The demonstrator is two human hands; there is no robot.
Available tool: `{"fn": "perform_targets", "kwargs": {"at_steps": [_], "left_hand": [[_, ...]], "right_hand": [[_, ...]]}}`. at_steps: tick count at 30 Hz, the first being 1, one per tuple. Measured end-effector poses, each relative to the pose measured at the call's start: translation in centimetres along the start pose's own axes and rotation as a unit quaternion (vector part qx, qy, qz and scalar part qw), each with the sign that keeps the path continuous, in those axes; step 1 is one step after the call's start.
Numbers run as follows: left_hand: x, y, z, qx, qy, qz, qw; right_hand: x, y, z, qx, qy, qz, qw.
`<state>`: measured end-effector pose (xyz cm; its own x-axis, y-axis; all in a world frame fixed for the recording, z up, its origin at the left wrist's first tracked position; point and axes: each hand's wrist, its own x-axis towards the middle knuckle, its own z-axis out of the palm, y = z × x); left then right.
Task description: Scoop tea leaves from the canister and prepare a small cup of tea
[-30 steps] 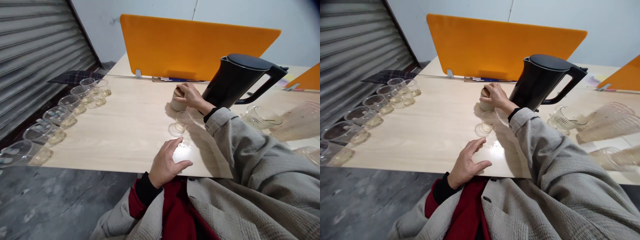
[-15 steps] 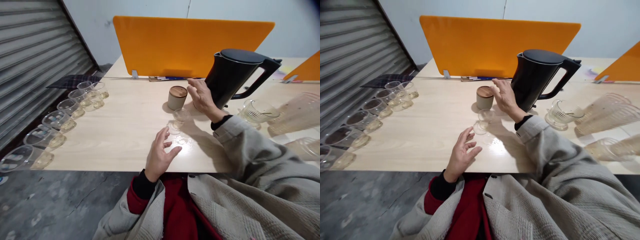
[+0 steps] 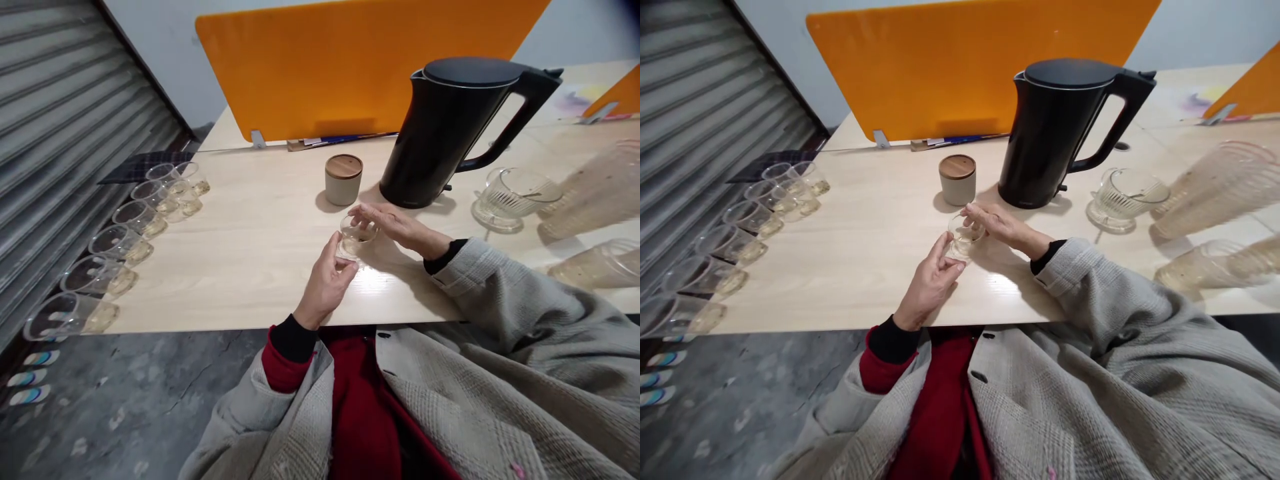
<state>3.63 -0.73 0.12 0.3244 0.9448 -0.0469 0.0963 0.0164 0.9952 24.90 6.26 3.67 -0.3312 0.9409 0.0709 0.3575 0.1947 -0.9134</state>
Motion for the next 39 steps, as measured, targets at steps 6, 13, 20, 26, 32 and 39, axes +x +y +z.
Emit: {"fn": "perform_targets", "kwargs": {"at_steps": [6,13,20,26,32,39], "left_hand": [[-1.2,-1.2,0.7,0.063,0.030,0.064,0.996],[-1.0,-1.8,0.7,0.050,0.045,0.073,0.995],[-1.0,-2.5,0.6,0.048,0.064,0.079,0.994],[-1.8,-2.7,0.0,0.020,0.096,0.075,0.992],[-2.5,-2.6,-0.4,0.006,0.143,0.100,0.985],[-2.3,-2.5,-0.4,-0.001,0.163,0.097,0.982]], "right_hand": [[-1.1,0.0,0.8,-0.044,-0.006,-0.007,0.999],[-1.0,-0.2,1.2,-0.067,-0.012,-0.019,0.997],[-1.1,0.1,1.2,-0.057,-0.007,-0.001,0.998],[-2.3,0.7,-1.7,-0.015,0.187,-0.003,0.982],[-3.7,3.1,-9.9,-0.008,0.555,-0.055,0.830],[-1.9,8.3,-15.5,-0.092,0.604,-0.026,0.791]]}}
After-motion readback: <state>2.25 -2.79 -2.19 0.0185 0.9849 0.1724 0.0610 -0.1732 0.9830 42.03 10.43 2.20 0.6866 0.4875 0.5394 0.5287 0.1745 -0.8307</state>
